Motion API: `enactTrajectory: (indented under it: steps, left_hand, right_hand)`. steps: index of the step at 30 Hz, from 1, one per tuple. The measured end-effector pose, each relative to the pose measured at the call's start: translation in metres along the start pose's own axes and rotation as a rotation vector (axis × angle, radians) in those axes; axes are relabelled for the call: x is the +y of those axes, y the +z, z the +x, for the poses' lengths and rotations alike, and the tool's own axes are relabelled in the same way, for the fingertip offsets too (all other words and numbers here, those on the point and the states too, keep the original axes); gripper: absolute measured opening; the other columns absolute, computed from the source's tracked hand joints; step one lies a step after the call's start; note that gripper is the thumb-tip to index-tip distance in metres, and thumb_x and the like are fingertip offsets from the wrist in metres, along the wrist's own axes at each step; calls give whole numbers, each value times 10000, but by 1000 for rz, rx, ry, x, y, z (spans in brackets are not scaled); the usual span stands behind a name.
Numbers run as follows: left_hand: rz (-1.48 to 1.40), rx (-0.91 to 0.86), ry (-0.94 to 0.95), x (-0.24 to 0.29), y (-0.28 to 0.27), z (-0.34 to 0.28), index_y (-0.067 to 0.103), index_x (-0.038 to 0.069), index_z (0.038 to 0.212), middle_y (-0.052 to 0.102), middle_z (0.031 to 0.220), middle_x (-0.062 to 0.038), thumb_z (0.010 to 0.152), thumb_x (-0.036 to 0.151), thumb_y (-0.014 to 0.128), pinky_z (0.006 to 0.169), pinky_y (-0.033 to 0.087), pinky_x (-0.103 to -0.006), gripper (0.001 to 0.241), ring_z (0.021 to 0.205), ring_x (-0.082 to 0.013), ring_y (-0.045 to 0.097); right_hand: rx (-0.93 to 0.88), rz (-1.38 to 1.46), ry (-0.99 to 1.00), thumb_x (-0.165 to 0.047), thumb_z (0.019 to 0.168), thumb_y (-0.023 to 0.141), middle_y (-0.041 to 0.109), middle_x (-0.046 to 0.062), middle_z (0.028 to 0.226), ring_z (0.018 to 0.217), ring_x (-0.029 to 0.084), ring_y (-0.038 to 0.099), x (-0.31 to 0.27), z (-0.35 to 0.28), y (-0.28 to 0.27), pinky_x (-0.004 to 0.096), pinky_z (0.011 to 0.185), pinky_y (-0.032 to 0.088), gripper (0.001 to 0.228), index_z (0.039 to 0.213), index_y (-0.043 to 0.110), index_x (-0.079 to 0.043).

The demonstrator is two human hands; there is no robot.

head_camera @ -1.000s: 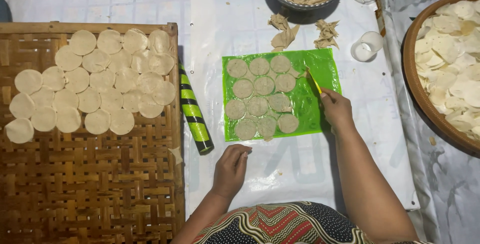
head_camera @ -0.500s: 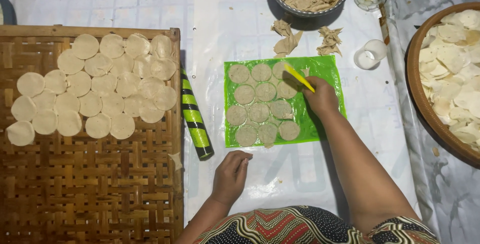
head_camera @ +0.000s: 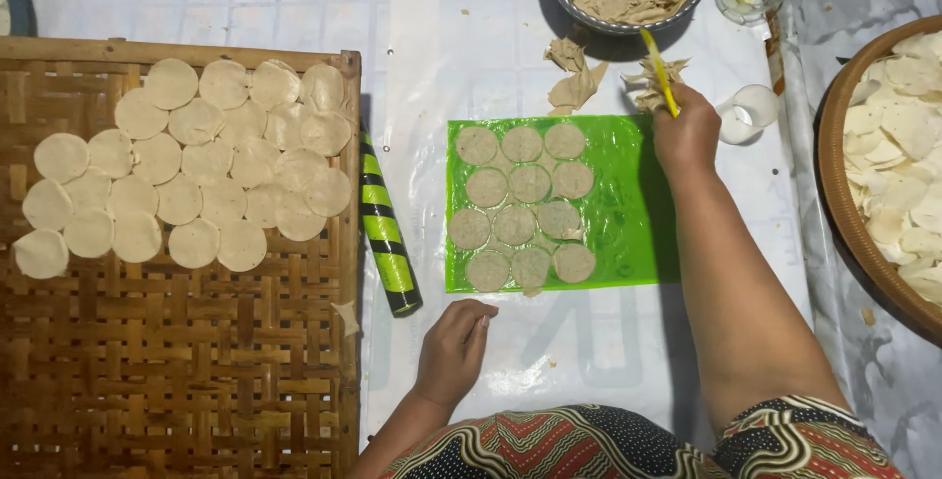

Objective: Preparing and shaping dough for traditional crackers, including rolling the dough and cutting it into circular shapes.

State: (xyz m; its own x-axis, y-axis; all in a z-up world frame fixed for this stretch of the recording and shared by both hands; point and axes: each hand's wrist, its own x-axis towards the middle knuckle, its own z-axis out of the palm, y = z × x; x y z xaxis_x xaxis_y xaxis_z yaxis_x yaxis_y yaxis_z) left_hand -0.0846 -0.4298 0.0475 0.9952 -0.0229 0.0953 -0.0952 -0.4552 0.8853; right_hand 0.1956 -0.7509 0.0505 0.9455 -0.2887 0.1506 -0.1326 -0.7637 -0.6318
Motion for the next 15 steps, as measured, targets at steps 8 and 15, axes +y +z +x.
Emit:
enactTrajectory:
  steps: [8, 15]
  left_hand:
    - [22, 1, -3, 3, 0, 2, 738, 66, 1022, 707, 1001, -29, 912, 41, 619, 572, 471, -265, 164, 627, -123, 564]
    - [42, 20, 16, 2, 3, 0, 738, 67, 1019, 703, 1005, -23, 916, 45, 623, 560, 457, -252, 156, 609, -112, 538]
  right_hand:
    - [-622, -71, 226, -187, 862, 788, 754, 135, 958, 801, 257, 707, -46, -122, -25, 391, 773, 570, 263, 1092, 737, -72]
    - [-506, -12, 130, -174, 876, 755, 738, 129, 901, 773, 269, 676, 10, -131, 8, 401, 747, 546, 183, 1014, 730, -57]
